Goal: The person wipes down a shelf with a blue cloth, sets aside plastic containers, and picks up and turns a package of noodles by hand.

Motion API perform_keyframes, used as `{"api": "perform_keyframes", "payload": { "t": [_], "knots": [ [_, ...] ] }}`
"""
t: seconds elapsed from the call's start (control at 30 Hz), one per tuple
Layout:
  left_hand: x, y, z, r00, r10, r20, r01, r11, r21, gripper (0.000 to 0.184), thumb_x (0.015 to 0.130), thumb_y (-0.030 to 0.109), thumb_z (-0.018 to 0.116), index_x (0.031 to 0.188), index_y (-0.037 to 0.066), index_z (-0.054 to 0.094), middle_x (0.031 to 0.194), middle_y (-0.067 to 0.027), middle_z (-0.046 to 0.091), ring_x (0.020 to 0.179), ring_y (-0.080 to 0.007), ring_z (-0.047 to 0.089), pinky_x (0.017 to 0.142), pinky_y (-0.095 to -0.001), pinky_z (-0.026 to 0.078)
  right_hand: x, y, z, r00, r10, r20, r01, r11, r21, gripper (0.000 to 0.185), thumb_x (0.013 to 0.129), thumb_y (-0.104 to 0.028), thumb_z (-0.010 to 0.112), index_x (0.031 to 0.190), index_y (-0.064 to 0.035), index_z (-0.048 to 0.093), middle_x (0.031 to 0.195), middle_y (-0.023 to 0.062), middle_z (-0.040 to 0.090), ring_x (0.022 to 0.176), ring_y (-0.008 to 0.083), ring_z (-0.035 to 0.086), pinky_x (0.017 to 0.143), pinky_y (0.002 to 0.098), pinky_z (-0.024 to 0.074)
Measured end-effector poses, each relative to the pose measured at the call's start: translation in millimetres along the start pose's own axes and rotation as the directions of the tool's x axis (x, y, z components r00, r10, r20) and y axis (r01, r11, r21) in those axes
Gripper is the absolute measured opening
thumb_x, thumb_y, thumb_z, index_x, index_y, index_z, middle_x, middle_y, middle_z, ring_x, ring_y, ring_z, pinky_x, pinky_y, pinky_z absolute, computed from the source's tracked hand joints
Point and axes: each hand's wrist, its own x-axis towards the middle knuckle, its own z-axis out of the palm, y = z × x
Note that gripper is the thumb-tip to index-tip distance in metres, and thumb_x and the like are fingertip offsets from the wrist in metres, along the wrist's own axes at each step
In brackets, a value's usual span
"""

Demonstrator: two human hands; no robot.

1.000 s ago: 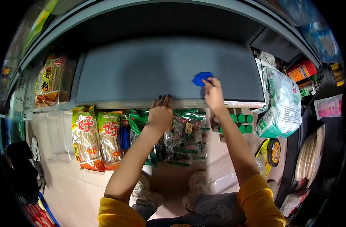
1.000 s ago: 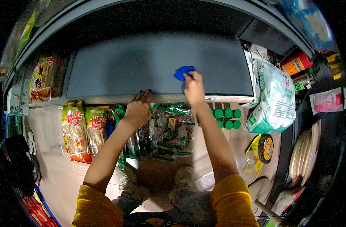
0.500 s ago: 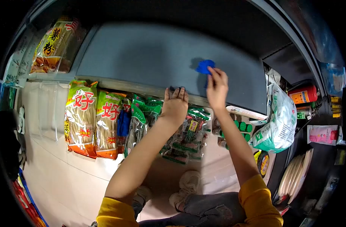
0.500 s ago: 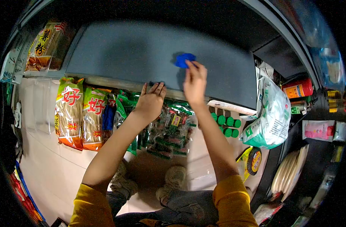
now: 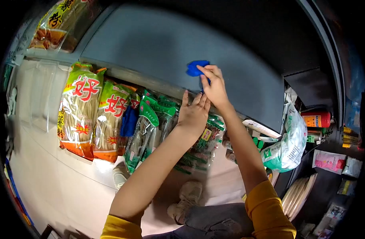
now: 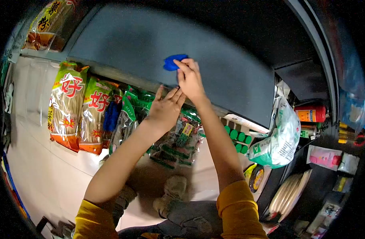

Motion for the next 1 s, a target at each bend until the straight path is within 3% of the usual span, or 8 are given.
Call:
{"api": "perform_keyframes", "payload": {
  "t": [0.07,0.33,0.53,0.6,0.67,0.73,0.87,1.0],
  "knots": [
    [0,0,-5,0.998,-0.016,0.067,0.016,1.000,-0.012,0.045,0.079,0.009,0.036,0.123,0.002,0.029,0.130,-0.0072,0.029,0.120,-0.0168,0.026,0.099,-0.0465,0.013,-4,12,-7,0.995,-0.009,-0.096,-0.007,0.986,-0.168,0.028,0.070,0.002,0.051,0.096,-0.0044,0.057,0.092,0.0154,0.048,0.087,0.0296,0.045,0.077,0.0334,0.0380],
    [1,-2,-8,0.987,0.002,0.164,-0.007,1.000,0.029,0.047,0.080,0.009,0.034,0.126,0.004,0.024,0.135,-0.0058,0.019,0.124,-0.0153,0.019,0.100,-0.0449,0.009,-39,69,-73,0.942,0.242,-0.233,-0.314,0.881,-0.353,0.034,0.070,0.002,0.050,0.103,-0.0027,0.053,0.096,0.0157,0.046,0.091,0.0313,0.044,0.083,0.0347,0.0346],
    [3,-1,-10,0.981,-0.001,0.196,-0.011,0.998,0.058,0.047,0.081,0.010,0.033,0.127,0.004,0.022,0.135,-0.0055,0.016,0.124,-0.0148,0.017,0.101,-0.0449,0.007,-45,79,-79,0.881,0.324,-0.345,-0.434,0.845,-0.314,0.030,0.071,0.001,0.051,0.101,-0.0015,0.054,0.094,0.0154,0.047,0.090,0.0300,0.046,0.082,0.0337,0.0359],
    [3,-1,-12,0.979,0.005,0.204,-0.019,0.997,0.071,0.047,0.081,0.010,0.033,0.127,0.004,0.023,0.135,-0.0055,0.016,0.124,-0.0149,0.017,0.101,-0.0446,0.007,-42,78,-83,0.859,0.385,-0.336,-0.459,0.871,-0.177,0.026,0.072,0.000,0.051,0.098,-0.0022,0.056,0.091,0.0149,0.049,0.086,0.0285,0.049,0.079,0.0325,0.0381],
    [3,-2,-12,0.977,0.005,0.212,-0.023,0.996,0.081,0.047,0.081,0.010,0.033,0.127,0.004,0.023,0.135,-0.0056,0.016,0.124,-0.0150,0.017,0.101,-0.0444,0.007,-29,54,-79,0.835,0.379,-0.400,-0.480,0.856,-0.191,0.023,0.072,0.000,0.052,0.094,-0.0026,0.058,0.089,0.0145,0.050,0.083,0.0274,0.051,0.077,0.0311,0.0392],
    [4,-2,-10,0.981,0.013,0.195,-0.024,0.998,0.050,0.048,0.080,0.010,0.034,0.126,0.003,0.024,0.135,-0.0060,0.018,0.124,-0.0155,0.018,0.101,-0.0439,0.008,-12,32,-67,0.879,0.168,-0.445,-0.273,0.945,-0.181,0.023,0.072,-0.001,0.053,0.094,-0.0023,0.058,0.089,0.0143,0.050,0.084,0.0280,0.050,0.078,0.0318,0.0390],
    [3,-2,-12,0.983,0.004,0.181,-0.009,1.000,0.027,0.047,0.079,0.010,0.035,0.125,0.003,0.026,0.134,-0.0063,0.021,0.123,-0.0159,0.021,0.101,-0.0433,0.009,15,5,-21,0.987,0.060,-0.146,-0.093,0.968,-0.232,0.025,0.073,-0.005,0.055,0.097,-0.0018,0.056,0.091,0.0138,0.050,0.090,0.0292,0.047,0.082,0.0341,0.0374],
    [6,-4,-11,0.986,0.010,0.166,-0.016,0.999,0.036,0.046,0.080,0.010,0.033,0.125,0.003,0.027,0.132,-0.0059,0.025,0.122,-0.0155,0.023,0.101,-0.0428,0.009,18,-3,-2,0.985,0.170,-0.042,-0.173,0.982,-0.079,0.036,0.075,-0.015,0.056,0.108,-0.0009,0.050,0.103,0.0168,0.048,0.099,0.0313,0.043,0.087,0.0358,0.0340]
  ]
}}
